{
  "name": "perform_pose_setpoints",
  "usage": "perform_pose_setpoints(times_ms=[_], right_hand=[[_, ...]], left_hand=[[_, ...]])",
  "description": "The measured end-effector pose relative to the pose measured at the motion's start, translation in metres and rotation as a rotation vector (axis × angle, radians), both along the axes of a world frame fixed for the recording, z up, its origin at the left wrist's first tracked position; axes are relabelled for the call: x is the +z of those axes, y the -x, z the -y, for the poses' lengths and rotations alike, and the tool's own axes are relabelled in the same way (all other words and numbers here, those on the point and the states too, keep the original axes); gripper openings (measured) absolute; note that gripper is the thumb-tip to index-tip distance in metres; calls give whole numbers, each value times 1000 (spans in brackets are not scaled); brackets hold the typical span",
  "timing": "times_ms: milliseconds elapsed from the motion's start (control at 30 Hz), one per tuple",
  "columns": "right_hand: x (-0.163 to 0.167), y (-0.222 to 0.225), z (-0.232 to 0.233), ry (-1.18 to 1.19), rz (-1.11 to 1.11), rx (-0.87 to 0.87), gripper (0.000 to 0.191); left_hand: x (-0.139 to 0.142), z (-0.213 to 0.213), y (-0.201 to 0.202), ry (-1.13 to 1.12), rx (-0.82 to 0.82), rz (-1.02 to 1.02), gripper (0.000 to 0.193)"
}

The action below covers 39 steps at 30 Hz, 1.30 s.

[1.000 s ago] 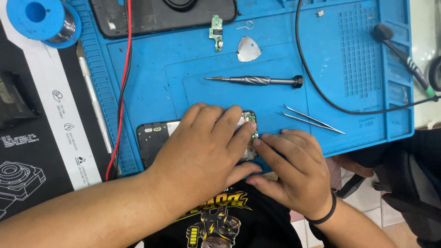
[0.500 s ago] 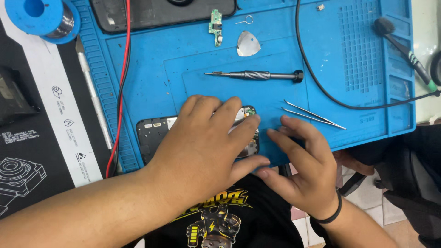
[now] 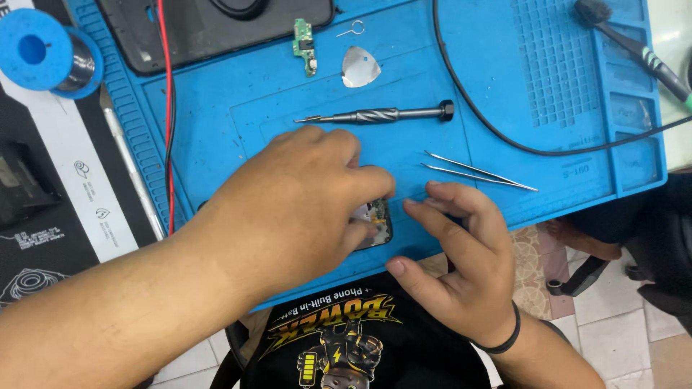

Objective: The person repairs a disassembled smartphone on a blue mat. They use a soldering iron to work on the motherboard, then use tweezers to place small components and a black plastic part onto the phone's interior.

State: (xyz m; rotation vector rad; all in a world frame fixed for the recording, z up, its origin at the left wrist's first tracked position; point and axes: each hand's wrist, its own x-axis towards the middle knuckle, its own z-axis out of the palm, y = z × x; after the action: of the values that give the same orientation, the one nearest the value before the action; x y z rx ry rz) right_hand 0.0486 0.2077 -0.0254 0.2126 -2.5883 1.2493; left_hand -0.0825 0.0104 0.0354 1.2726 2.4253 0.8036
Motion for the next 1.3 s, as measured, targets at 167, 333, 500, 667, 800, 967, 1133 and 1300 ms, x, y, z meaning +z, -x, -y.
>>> perform_pose_setpoints(times_ms=[167, 333, 500, 667, 800, 967, 1133, 1300], right_hand=[[-4, -4, -11, 67, -19, -41, 45], [-2, 0, -20, 131, 42, -36, 37], [0, 0, -41, 365, 202, -1, 30], [-8, 1, -66, 741, 263, 206, 35], [-5, 7, -89, 522, 262, 245, 35], [-10, 13, -86, 320, 282, 298, 26], [-19, 22, -68, 192, 75, 352, 31], [-8, 35, -52, -30, -19, 315, 42]], left_hand=[[4, -2, 1, 83, 21, 65, 29], [6, -6, -3, 42, 69, 77, 31], [3, -14, -17, -20, 166, -19, 32], [-5, -19, -26, 34, 203, -60, 35], [-6, -21, -28, 55, 252, -19, 45], [-8, -25, -31, 82, 326, 28, 64], [-12, -21, -32, 63, 346, 71, 72], [-15, -18, -33, 26, 332, 68, 74]])
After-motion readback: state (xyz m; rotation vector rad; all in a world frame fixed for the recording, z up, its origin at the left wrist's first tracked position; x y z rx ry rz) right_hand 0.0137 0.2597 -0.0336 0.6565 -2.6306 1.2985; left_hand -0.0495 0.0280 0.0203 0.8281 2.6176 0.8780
